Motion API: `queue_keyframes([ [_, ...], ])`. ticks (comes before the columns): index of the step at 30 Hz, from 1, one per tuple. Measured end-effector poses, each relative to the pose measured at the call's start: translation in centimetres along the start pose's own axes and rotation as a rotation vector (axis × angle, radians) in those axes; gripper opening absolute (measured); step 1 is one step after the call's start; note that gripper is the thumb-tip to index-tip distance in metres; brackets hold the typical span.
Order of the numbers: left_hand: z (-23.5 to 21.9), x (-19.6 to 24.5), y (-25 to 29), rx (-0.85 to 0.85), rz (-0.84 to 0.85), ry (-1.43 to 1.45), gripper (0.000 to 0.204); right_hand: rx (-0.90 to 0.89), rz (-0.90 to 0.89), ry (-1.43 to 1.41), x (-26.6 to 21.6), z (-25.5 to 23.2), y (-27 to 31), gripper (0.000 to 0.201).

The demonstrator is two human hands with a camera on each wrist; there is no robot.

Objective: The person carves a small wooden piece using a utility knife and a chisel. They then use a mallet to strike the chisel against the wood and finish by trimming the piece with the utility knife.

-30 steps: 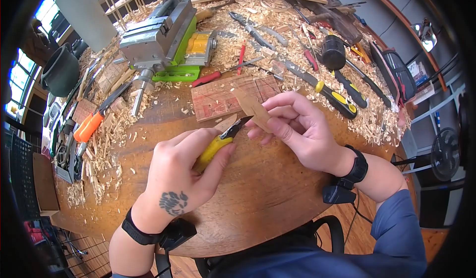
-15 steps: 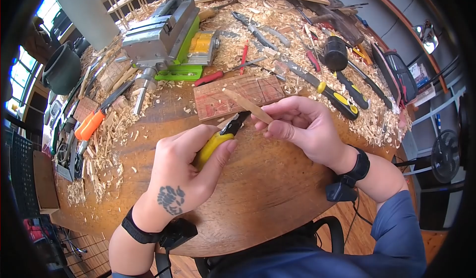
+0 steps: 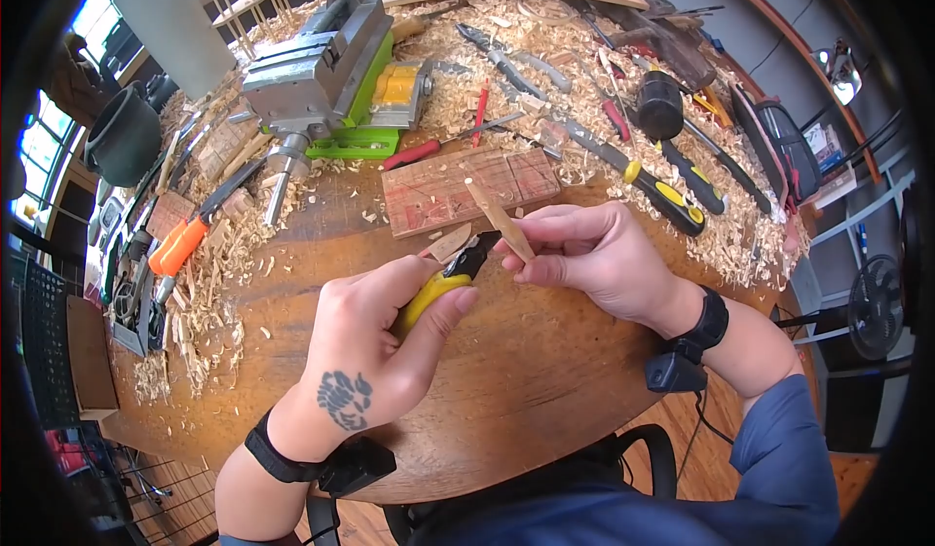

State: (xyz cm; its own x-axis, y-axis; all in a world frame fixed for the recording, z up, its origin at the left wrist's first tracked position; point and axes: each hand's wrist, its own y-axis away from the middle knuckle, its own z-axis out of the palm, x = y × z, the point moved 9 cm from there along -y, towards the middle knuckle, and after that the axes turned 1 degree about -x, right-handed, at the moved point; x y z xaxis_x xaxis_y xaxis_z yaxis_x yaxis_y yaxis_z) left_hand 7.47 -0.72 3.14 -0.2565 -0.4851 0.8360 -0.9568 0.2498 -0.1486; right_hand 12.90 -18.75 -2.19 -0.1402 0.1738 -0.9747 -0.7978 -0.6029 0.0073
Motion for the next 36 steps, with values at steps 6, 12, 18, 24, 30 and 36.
queue_keyframes([
  [6,0.7,-1.3,0.0,-0.104,-0.148,0.178,0.029,-0.006,0.036,-0.073,0.4,-0.1,0.0,0.04],
  [12,0.2,-1.7,-0.4,0.018,-0.151,0.197,0.023,-0.019,0.02,-0.189,0.6,0.0,-0.3,0.043],
  [18,0.2,-1.6,0.0,0.037,-0.138,0.12,0.025,-0.03,0.04,-0.146,0.8,0.0,-0.3,0.049],
  [24,1.8,-2.6,0.1,-0.166,-0.439,0.645,0.027,-0.066,0.073,-0.087,1.1,-0.4,-0.3,0.049],
  [30,2.0,-3.0,0.2,-0.156,-0.492,0.626,0.024,-0.052,0.069,-0.121,0.8,0.1,-0.1,0.04],
  [36,0.8,-3.4,0.2,-0.09,-0.344,0.268,0.02,0.174,-0.341,0.703,-4.1,-0.2,0.8,0.021],
])
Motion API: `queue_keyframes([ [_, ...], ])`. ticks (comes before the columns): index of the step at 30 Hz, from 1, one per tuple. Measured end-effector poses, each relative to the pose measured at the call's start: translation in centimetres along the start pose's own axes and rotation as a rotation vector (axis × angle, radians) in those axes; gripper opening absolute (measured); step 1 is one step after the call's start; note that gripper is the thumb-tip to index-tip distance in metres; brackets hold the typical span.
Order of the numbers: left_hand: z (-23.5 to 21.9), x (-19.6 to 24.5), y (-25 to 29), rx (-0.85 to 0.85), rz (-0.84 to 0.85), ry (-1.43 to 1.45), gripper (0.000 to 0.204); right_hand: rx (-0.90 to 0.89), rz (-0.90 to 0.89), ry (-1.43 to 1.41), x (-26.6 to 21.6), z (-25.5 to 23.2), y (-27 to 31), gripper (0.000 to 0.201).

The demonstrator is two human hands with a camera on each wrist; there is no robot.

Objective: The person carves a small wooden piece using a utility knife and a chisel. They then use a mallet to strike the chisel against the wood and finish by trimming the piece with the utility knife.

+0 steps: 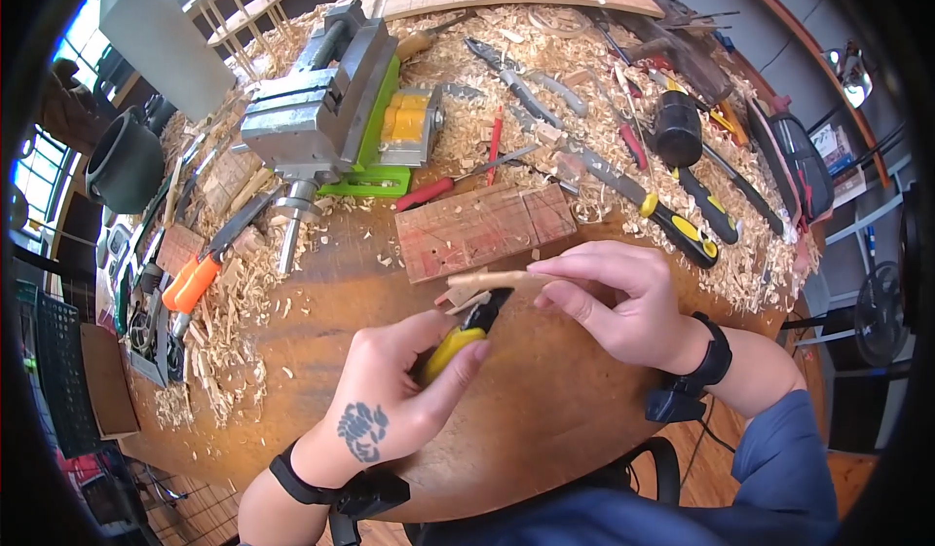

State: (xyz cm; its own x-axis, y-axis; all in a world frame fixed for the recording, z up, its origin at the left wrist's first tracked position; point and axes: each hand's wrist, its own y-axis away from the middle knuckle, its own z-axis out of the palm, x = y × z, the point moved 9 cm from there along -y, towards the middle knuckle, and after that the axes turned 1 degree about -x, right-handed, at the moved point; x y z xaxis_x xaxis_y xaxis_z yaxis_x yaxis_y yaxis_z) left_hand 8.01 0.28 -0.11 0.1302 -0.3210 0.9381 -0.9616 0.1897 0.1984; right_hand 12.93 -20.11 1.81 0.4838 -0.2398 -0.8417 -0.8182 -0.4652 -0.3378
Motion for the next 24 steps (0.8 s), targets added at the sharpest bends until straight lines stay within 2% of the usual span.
queue_keyframes([
  [4,-0.3,0.2,0.1,-0.067,-0.044,-0.033,0.018,0.076,0.065,-0.065,0.9,-0.4,-0.1,0.02],
  [7,-1.0,0.2,0.1,-0.058,-0.02,-0.042,0.016,0.032,0.029,0.066,0.9,-0.3,-0.5,0.019],
  [9,-2.4,0.6,0.0,0.065,-0.021,0.115,0.015,-0.082,-0.074,0.174,0.3,0.4,-0.7,0.017],
  [14,-4.1,1.3,-0.3,0.154,-0.002,0.115,0.014,-0.13,-0.126,0.111,-0.1,1.4,-0.4,0.013],
  [17,-5.1,2.0,-0.4,0.231,0.147,-0.18,0.013,-0.126,-0.14,0.088,-0.3,1.4,-0.4,0.011],
  [18,-5.1,1.7,-0.6,0.233,0.145,-0.181,0.013,-0.14,-0.115,0.079,-0.2,1.5,-0.3,0.011],
  [20,-4.7,4.5,0.2,0.353,0.461,-0.556,0.011,-0.165,-0.084,0.081,-0.4,1.5,-0.2,0.01],
  [22,-4.5,4.7,0.4,0.361,0.467,-0.638,0.012,-0.194,-0.051,0.083,-0.1,1.8,-0.1,0.009],
  [24,-4.4,4.8,0.5,0.37,0.471,-0.721,0.013,-0.199,-0.125,0.14,-0.2,2.0,-0.1,0.008],
])
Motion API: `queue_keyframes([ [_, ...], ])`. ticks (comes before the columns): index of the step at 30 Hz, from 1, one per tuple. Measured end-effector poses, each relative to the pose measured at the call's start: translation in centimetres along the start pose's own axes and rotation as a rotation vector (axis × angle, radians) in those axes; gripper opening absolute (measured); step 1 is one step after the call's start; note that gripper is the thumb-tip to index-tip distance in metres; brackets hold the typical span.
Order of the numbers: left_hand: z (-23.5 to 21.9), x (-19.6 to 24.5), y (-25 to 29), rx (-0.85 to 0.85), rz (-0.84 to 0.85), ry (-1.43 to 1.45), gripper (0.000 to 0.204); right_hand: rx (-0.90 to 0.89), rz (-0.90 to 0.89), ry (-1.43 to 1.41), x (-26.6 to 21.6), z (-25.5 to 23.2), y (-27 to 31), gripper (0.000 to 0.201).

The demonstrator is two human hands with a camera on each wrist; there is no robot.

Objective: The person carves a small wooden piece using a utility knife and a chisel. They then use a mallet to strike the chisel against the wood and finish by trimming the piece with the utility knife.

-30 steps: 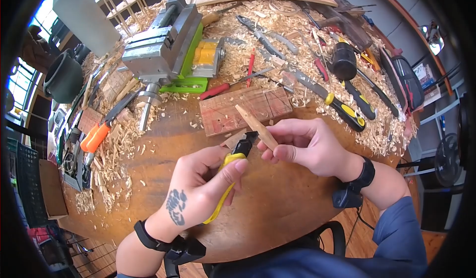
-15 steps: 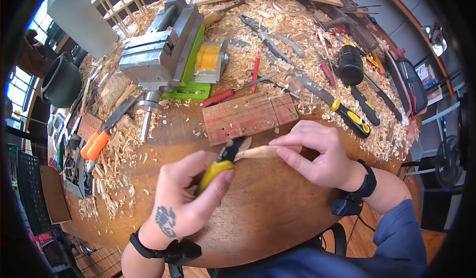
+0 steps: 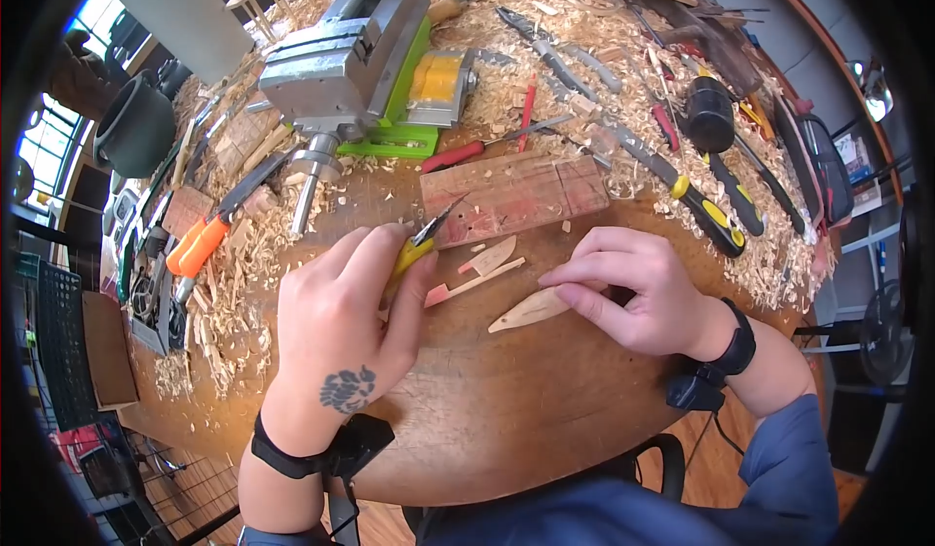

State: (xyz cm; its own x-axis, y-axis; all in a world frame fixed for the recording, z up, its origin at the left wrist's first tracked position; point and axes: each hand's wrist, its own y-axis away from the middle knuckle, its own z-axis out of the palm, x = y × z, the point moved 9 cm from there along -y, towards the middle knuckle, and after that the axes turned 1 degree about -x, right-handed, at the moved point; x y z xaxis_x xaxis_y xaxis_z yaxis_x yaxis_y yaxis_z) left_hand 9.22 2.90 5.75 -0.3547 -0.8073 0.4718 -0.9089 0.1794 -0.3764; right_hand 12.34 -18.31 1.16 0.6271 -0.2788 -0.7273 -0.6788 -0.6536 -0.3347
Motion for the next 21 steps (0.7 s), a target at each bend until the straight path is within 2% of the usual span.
queue_keyframes([
  [3,0.3,-0.1,0.2,-0.044,0.036,-0.137,0.016,0.01,-0.06,0.036,0.0,0.0,-0.1,0.008],
  [5,0.9,0.6,0.2,-0.103,0.144,-0.284,0.019,0.008,-0.036,0.017,0.1,0.2,0.0,0.008],
  [8,1.0,1.1,0.2,-0.171,0.13,-0.267,0.026,-0.002,-0.011,0.012,0.3,0.3,0.1,0.008],
  [11,1.0,1.4,0.4,-0.129,0.201,-0.233,0.027,-0.013,-0.013,0.038,0.3,0.3,0.0,0.008],
  [15,1.0,1.2,0.4,-0.136,0.206,-0.234,0.027,-0.008,-0.021,0.042,0.2,0.3,0.0,0.008],
  [21,0.4,2.2,0.4,-0.046,0.197,-0.284,0.027,-0.024,-0.021,0.038,0.0,0.3,-0.1,0.008],
])
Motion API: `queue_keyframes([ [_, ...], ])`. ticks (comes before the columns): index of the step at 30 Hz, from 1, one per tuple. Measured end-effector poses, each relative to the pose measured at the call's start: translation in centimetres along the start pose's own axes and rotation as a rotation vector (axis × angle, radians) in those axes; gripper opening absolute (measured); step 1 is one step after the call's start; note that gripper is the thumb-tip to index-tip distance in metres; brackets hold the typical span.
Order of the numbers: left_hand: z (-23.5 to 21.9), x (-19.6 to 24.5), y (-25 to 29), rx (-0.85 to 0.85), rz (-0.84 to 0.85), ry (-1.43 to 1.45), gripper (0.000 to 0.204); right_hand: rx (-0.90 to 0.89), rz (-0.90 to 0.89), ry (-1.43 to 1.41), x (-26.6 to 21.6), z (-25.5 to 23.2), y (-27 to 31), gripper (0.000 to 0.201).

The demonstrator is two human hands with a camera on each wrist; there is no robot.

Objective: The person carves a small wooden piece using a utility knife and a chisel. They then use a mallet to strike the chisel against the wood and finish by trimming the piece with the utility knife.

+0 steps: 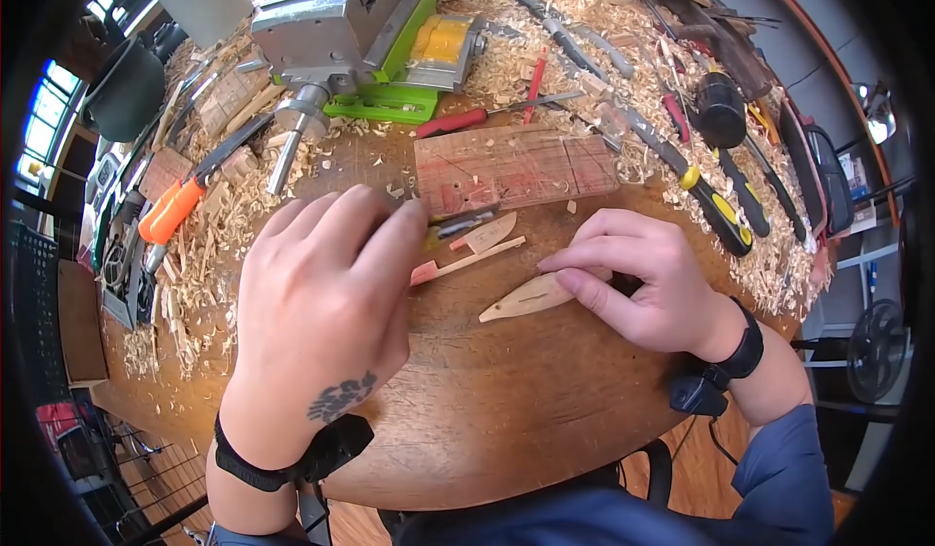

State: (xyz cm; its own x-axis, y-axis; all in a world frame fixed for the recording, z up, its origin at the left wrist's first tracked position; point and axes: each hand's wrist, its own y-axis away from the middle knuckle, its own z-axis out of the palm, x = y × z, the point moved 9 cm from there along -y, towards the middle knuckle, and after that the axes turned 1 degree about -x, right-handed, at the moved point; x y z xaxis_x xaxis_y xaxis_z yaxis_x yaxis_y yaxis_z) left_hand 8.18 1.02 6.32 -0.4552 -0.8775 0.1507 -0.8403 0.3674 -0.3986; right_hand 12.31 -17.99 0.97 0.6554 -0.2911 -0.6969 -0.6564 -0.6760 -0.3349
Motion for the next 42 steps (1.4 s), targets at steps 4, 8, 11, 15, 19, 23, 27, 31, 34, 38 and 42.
queue_keyframes([
  [4,0.2,0.5,0.1,-0.012,0.06,-0.019,0.03,0.001,-0.018,0.013,-0.1,0.0,0.0,0.009],
  [8,0.8,-0.2,0.3,-0.059,0.003,0.006,0.032,-0.011,0.003,0.02,-0.1,-0.1,-0.1,0.009],
  [11,1.0,0.1,0.3,-0.085,0.029,-0.008,0.032,-0.02,0.016,0.015,-0.1,-0.1,-0.1,0.01],
  [15,0.8,0.4,0.3,-0.099,0.047,-0.005,0.031,-0.023,0.024,0.004,0.0,-0.1,-0.1,0.01],
  [19,0.8,0.4,0.5,-0.116,0.027,-0.003,0.028,-0.038,0.035,0.001,0.1,-0.1,-0.1,0.01],
  [23,1.0,0.2,0.5,-0.155,-0.018,-0.001,0.028,-0.044,0.04,-0.001,0.1,-0.1,-0.2,0.011],
  [27,0.9,0.3,0.3,-0.179,-0.029,0.024,0.03,-0.045,0.043,-0.01,0.2,-0.1,-0.2,0.011],
  [31,1.2,0.1,0.4,-0.196,-0.03,0.031,0.031,-0.03,0.042,0.0,0.1,-0.4,-0.2,0.012],
  [34,1.3,0.2,0.3,-0.203,-0.023,0.04,0.03,-0.036,0.072,-0.012,0.3,-0.5,-0.1,0.013],
  [38,1.5,0.2,0.3,-0.212,-0.014,0.054,0.03,-0.027,0.09,-0.042,0.6,-0.6,-0.1,0.013],
  [42,1.4,0.3,0.3,-0.193,-0.005,0.068,0.03,-0.016,0.081,-0.052,0.6,-0.5,-0.1,0.013],
])
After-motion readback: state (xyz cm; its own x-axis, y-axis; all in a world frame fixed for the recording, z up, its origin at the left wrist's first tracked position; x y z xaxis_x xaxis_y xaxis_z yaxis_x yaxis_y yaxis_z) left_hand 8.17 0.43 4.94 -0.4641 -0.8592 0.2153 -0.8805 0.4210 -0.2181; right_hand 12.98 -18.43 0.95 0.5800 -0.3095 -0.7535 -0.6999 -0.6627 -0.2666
